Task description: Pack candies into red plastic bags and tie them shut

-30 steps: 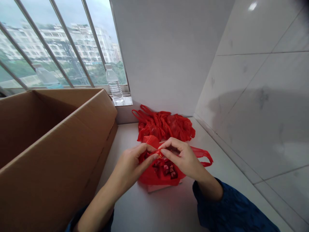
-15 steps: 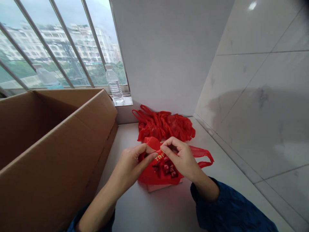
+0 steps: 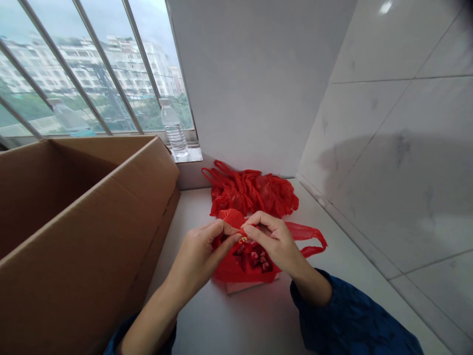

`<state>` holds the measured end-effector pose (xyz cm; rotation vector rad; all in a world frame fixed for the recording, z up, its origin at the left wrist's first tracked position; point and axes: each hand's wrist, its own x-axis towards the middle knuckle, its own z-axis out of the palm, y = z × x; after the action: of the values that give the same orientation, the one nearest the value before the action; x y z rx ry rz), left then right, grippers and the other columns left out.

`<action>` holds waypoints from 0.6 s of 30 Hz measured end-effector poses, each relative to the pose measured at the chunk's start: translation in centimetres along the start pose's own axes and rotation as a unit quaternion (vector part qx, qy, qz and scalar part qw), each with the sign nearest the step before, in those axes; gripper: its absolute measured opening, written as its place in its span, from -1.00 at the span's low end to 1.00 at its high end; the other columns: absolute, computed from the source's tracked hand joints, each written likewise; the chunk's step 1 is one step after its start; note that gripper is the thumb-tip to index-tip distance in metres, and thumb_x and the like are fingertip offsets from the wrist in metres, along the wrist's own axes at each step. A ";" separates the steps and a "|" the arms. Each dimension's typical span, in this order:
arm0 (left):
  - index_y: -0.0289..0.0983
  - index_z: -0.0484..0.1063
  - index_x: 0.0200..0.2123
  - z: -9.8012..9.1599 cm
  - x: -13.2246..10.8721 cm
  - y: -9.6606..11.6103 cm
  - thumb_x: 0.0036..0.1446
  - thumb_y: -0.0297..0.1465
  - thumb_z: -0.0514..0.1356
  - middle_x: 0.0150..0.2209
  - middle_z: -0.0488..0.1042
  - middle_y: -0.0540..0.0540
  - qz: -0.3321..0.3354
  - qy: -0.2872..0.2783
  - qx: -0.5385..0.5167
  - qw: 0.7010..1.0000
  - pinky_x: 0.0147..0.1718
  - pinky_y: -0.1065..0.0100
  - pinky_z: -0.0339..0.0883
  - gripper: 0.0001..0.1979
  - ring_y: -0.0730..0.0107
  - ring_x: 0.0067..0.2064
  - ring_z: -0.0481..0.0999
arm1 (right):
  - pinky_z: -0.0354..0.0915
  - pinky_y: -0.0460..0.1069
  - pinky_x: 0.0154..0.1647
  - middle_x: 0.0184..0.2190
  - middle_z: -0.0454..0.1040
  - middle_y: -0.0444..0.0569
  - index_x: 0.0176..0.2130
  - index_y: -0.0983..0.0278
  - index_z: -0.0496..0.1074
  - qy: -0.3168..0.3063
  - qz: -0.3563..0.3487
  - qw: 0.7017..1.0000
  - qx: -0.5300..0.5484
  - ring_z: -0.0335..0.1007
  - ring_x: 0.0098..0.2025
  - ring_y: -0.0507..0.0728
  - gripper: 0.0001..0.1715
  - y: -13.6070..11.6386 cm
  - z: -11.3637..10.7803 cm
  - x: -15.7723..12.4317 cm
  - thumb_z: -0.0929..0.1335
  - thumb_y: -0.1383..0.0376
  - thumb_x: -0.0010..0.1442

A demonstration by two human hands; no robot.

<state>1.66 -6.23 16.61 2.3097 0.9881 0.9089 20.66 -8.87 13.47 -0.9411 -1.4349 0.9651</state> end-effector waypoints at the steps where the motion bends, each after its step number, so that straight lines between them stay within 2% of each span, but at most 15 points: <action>1: -0.24 0.49 -0.35 0.0 0.0 0.0 0.30 -0.34 0.23 -0.36 0.58 0.07 -0.002 -0.003 0.001 1.000 -0.32 0.46 0.27 -0.84 0.50 -0.34 0.50 | 0.29 -0.07 -0.29 -0.41 0.44 -0.16 -0.34 0.22 0.43 0.002 0.003 1.000 -0.002 0.36 -0.35 0.03 -0.76 0.0 0.0 0.1 0.36 0.15 0.32; 4: -0.23 0.50 -0.33 -0.3 0.0 0.2 0.32 -0.34 0.20 -0.36 0.57 0.09 -0.013 -0.010 0.003 1.000 -0.33 0.47 0.27 -0.84 0.51 -0.35 0.48 | 0.26 -0.06 -0.27 -0.38 0.46 -0.14 -0.30 0.23 0.44 0.000 -0.007 0.997 -0.072 0.37 -0.33 0.04 -0.71 -0.4 -0.6 0.0 0.28 0.14 0.38; 6: -0.20 0.52 -0.24 -0.9 -0.2 0.5 0.34 -0.33 0.17 -0.32 0.58 0.08 -0.022 -0.008 0.003 1.000 -0.33 0.48 0.28 -0.85 0.51 -0.33 0.49 | 0.21 -0.05 -0.29 -0.39 0.47 -0.13 -0.33 0.23 0.43 -0.023 -0.018 0.981 -0.191 0.36 -0.34 0.05 -0.70 -0.6 -1.4 -0.1 0.26 0.18 0.40; 9: -0.15 0.51 -0.06 -1.8 -0.7 0.9 0.36 -0.27 0.15 -0.25 0.59 0.06 -0.039 0.001 0.005 0.999 -0.38 0.49 0.29 -0.80 0.49 -0.31 0.51 | 0.08 -0.04 -0.36 -0.46 0.47 -0.13 -0.44 0.25 0.39 -0.092 0.015 0.913 -0.396 0.33 -0.41 0.05 -0.67 -0.6 -2.5 -0.4 0.28 0.28 0.37; 11: -0.13 0.48 0.01 -2.2 -1.1 1.2 0.36 -0.24 0.14 -0.22 0.59 0.06 -0.048 -0.006 0.005 0.999 -0.43 0.49 0.30 -0.77 0.50 -0.34 0.50 | 0.02 -0.02 -0.40 -0.48 0.48 -0.10 -0.49 0.27 0.36 -0.129 0.052 0.870 -0.473 0.33 -0.43 0.06 -0.65 0.0 -2.9 -0.4 0.28 0.34 0.35; 12: -0.12 0.46 0.03 -2.3 -1.3 1.4 0.36 -0.24 0.13 -0.20 0.58 0.06 -0.051 -0.013 0.006 0.999 -0.44 0.49 0.30 -0.76 0.51 -0.37 0.49 | 0.01 -0.02 -0.40 -0.47 0.49 -0.08 -0.49 0.27 0.36 -0.137 0.058 0.860 -0.487 0.34 -0.42 0.07 -0.66 0.3 -2.9 -0.2 0.26 0.37 0.34; 14: -0.09 0.43 0.06 -2.4 -1.7 1.6 0.36 -0.24 0.13 -0.13 0.57 0.06 -0.049 -0.034 0.006 0.998 -0.44 0.50 0.33 -0.75 0.55 -0.41 0.48 | 0.04 -0.03 -0.39 -0.43 0.51 -0.06 -0.44 0.27 0.38 -0.135 0.044 0.862 -0.486 0.38 -0.39 0.08 -0.69 1.2 -2.8 0.2 0.23 0.43 0.32; 18: -0.02 0.37 0.12 -2.3 -2.2 2.0 0.37 -0.26 0.13 0.00 0.53 0.06 -0.031 -0.073 0.015 0.997 -0.41 0.52 0.36 -0.71 0.56 -0.35 0.51 | 0.19 -0.07 -0.32 -0.34 0.58 -0.05 -0.32 0.26 0.48 -0.144 0.018 0.894 -0.423 0.47 -0.31 0.09 -0.71 3.0 -2.4 0.8 0.24 0.54 0.20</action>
<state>-0.22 -8.79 18.52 2.3190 1.0099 0.6944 23.13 -6.94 11.03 -1.4920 -2.1668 0.4831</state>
